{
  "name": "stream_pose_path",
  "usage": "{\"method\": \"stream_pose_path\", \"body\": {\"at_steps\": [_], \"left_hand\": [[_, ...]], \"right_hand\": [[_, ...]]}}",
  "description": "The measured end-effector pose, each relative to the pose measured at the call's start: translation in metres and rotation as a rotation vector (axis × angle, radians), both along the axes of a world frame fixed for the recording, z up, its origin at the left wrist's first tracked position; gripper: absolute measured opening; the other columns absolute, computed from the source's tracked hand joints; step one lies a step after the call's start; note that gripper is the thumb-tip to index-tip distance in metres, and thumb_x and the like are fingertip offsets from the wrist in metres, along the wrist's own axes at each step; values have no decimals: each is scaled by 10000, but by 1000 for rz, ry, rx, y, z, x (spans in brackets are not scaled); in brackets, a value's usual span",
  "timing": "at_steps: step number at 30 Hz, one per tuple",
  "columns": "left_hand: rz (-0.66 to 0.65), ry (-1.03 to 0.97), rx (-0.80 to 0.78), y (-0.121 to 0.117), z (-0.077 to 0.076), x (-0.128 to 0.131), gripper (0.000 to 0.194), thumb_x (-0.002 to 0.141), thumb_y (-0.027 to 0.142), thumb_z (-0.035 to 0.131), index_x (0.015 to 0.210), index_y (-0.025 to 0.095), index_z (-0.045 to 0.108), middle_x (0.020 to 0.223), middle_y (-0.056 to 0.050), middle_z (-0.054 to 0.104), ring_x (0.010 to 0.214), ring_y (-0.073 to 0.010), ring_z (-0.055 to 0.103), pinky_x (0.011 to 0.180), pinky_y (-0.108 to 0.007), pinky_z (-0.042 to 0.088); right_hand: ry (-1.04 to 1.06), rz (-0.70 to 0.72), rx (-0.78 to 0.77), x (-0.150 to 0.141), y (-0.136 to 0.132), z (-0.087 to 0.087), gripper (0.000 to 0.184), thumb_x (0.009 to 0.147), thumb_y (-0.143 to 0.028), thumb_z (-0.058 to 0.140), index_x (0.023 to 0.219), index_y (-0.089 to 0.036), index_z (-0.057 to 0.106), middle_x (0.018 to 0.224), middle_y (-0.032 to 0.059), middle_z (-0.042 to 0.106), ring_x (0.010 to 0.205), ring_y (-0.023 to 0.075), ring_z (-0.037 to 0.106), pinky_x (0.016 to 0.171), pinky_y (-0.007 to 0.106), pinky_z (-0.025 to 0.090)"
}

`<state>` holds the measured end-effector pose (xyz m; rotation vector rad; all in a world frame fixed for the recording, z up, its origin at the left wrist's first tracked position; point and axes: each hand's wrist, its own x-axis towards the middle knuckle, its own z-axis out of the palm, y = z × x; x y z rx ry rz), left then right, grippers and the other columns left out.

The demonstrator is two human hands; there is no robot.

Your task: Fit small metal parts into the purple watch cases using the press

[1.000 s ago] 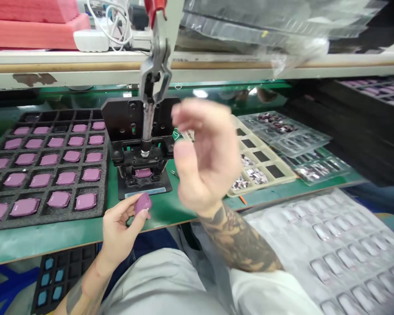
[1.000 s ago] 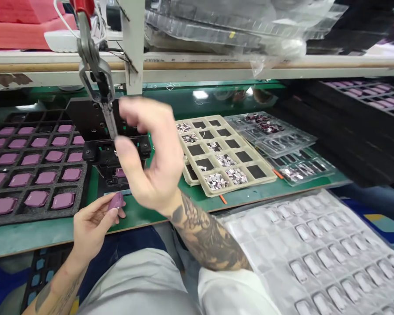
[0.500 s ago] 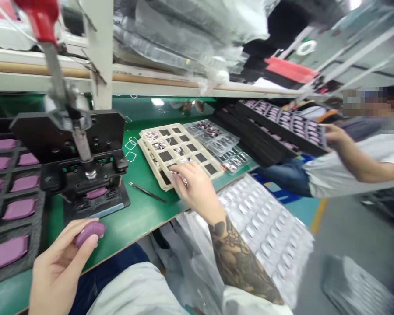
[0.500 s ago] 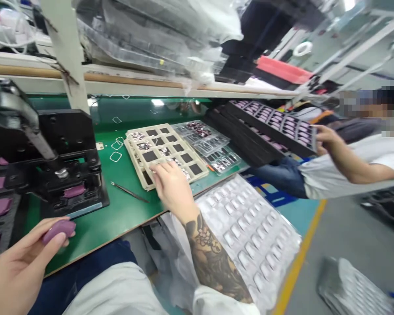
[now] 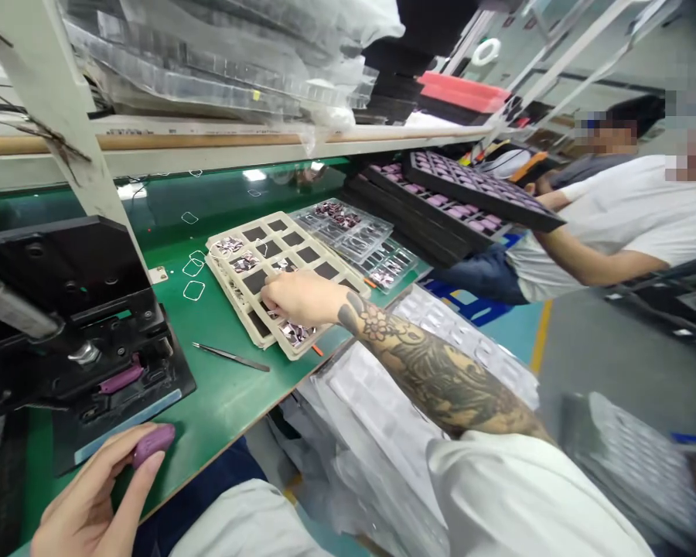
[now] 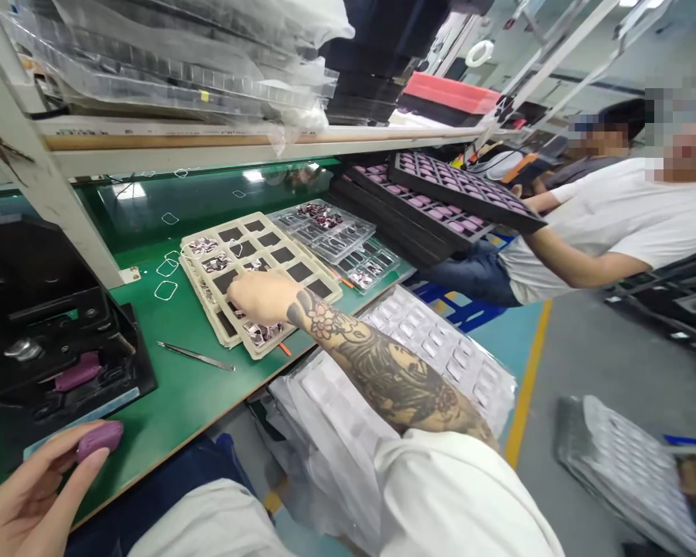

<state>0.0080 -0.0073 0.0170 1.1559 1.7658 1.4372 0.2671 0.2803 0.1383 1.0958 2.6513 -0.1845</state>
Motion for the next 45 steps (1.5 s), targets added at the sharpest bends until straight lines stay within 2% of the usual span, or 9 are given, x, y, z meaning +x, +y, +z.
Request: {"method": "stream_pose_path", "body": {"at_steps": [5,13,18,21,26,30,37,41,45], "left_hand": [[90,-135,-57,3,16,11,300,958,429,870,1187,238,839,1216,-25,844,1094,-191,812,1144,-214,606],[59,-133,-34,1,11,9,293,958,428,867,1169,226,841,1210,-43,843,1089,-209,818,1153,-252,617],[43,-120,-8,1,1,1,300,952,417,874,1190,235,847,1240,-43,847,1113,-232,820,1145,-279,632],[-16,-80,30,4,-5,-7,276,928,382,895,1162,238,865,1221,-43,853,1115,-243,820,1089,-274,658],[20,-179,49,7,11,-3,215,953,371,877,1111,226,866,1112,-49,855,1013,-219,805,999,-296,672],[10,-307,57,14,19,-2,247,977,376,862,1160,212,835,1078,-59,856,954,-204,816,910,-276,683],[-4,-311,41,13,18,0,266,1013,373,835,1208,199,789,1110,-68,849,956,-198,805,913,-284,672],[-79,-349,87,16,23,1,198,1062,336,776,1212,208,761,1181,-85,850,1051,-223,822,911,-309,693],[-173,-381,81,17,23,-1,141,1105,310,718,1211,224,753,1255,-92,841,1129,-223,822,993,-329,682]], "right_hand": [[0,28,-25,6,-7,-1,232,929,2,644,1055,-167,739,1074,110,758,850,211,663,659,331,352],[180,30,-23,24,-7,-12,151,990,-48,607,1014,-185,664,1061,82,711,821,188,598,732,317,399],[382,-52,140,37,-23,-24,227,1069,-83,498,1224,-180,632,1079,85,712,826,197,619,738,322,437],[546,-95,262,40,-39,-29,251,1136,-165,431,1180,-203,675,1101,101,707,892,211,660,804,341,519],[951,-70,408,17,-81,-40,164,1106,-203,608,1184,-249,745,1114,95,776,1031,248,750,938,414,615],[1145,-91,518,-5,-86,-55,159,1046,-177,717,1137,-272,806,1076,78,810,989,251,779,924,431,642],[1442,-306,353,-21,-103,-76,57,1046,-253,759,1093,-254,791,998,46,785,935,229,760,862,408,634],[1600,-325,9,-49,-146,-95,74,1086,-221,705,1105,-264,762,911,9,707,807,173,700,757,333,581],[1699,-291,-332,-83,-171,-104,72,1084,-246,722,1048,-267,780,985,29,629,902,182,640,796,339,539]]}}
